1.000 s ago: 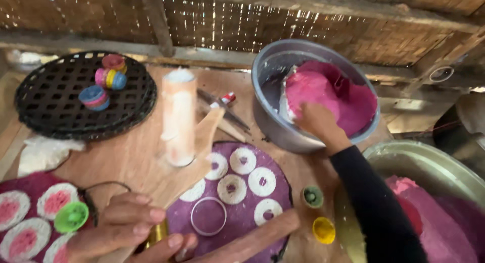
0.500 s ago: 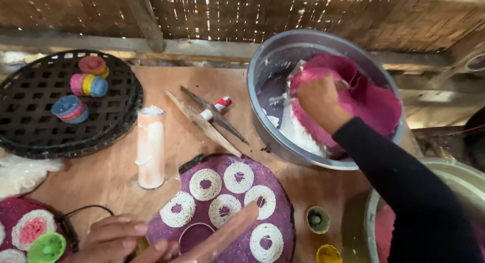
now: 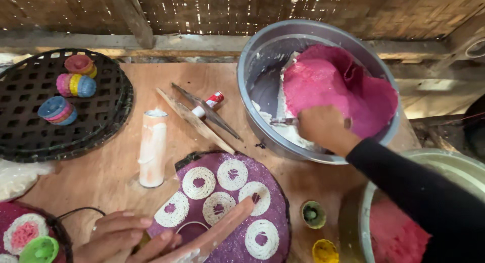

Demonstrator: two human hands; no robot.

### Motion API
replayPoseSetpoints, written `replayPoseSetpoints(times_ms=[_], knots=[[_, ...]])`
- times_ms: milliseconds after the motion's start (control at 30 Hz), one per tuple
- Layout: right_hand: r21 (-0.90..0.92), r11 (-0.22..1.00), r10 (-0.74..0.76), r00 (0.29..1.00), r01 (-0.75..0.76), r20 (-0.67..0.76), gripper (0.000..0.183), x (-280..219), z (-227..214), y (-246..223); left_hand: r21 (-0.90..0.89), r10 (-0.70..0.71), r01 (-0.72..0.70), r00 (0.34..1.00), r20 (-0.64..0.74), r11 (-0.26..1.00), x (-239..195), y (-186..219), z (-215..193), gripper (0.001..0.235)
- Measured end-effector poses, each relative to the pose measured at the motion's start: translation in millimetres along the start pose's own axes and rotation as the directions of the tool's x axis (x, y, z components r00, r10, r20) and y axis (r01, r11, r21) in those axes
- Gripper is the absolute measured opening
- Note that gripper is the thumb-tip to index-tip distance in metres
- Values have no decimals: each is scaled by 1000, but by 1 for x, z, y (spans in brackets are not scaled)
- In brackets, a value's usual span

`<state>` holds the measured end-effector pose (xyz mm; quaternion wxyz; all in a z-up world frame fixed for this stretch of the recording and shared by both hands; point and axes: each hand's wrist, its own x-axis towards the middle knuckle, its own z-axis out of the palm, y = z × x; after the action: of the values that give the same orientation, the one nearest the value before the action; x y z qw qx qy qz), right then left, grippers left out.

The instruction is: The person shapes and treats colorful dough using wooden tools, transfers items between containers, and applies a white substance to circular dough pieces on a purple work surface.

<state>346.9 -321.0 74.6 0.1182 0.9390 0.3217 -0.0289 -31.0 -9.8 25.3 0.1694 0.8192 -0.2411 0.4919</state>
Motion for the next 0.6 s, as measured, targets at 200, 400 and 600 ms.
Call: replayPoseSetpoints(times_ms=[200,400,600], knots=[[344,910,218,972,-233,81,37,-25,6,-18,12,-235,243,948,-216,970,51,54,7,36],[375,885,268,961,-274,69,40,-47,-12,-16,60,-112,131,963,-247,990,59,44,7,40],[475,808,333,935,-348,119,42,-78,-26,3,127,-99,112,990,-104,985,64,37,-11,45]])
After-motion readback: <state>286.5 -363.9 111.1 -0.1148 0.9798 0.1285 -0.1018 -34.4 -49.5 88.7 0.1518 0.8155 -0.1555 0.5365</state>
